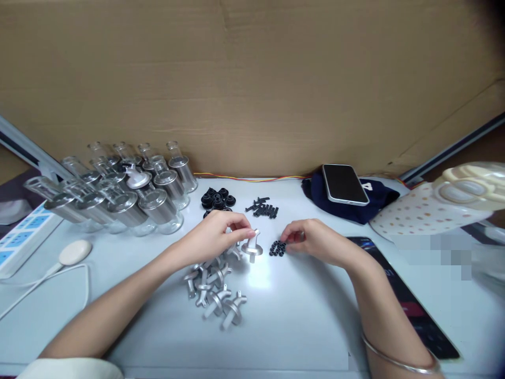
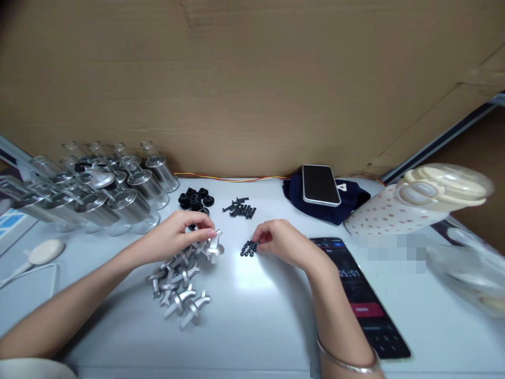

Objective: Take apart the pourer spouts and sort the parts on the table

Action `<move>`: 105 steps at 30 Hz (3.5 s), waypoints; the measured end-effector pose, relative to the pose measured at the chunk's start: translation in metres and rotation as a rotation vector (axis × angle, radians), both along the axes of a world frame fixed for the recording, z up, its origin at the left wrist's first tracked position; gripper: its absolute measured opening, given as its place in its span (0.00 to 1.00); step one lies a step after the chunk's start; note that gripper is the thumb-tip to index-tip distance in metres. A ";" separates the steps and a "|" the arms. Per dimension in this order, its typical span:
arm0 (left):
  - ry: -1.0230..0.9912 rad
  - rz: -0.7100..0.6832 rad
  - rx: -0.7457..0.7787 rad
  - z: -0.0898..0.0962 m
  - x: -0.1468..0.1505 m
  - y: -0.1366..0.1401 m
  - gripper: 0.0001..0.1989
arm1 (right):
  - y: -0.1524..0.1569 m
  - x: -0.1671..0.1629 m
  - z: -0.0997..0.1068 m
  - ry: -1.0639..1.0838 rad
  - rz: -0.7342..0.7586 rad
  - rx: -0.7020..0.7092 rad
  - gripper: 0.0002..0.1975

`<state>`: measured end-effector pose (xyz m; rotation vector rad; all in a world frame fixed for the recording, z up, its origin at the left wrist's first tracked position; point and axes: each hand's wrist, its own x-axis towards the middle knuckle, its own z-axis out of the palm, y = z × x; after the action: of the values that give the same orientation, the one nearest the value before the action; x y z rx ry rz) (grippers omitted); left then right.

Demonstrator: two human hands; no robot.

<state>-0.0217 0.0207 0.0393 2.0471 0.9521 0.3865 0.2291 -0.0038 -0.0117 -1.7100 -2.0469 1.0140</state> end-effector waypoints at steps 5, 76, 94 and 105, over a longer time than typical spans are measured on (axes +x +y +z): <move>-0.009 -0.009 -0.015 0.000 -0.001 0.000 0.13 | -0.002 0.000 0.005 -0.015 -0.015 0.037 0.06; -0.238 -0.077 -0.068 0.003 0.002 -0.007 0.08 | -0.018 -0.073 0.006 1.396 0.259 -0.931 0.24; -0.198 -0.074 -0.012 0.002 0.002 -0.007 0.11 | -0.020 -0.079 0.011 1.213 0.172 -0.579 0.25; -0.066 -0.013 0.047 -0.004 0.001 0.001 0.12 | -0.013 -0.068 0.015 0.857 -0.134 -0.007 0.12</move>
<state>-0.0210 0.0213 0.0349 2.0687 0.8971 0.4708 0.1613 -0.0169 0.0033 -1.0868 -1.3496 1.3831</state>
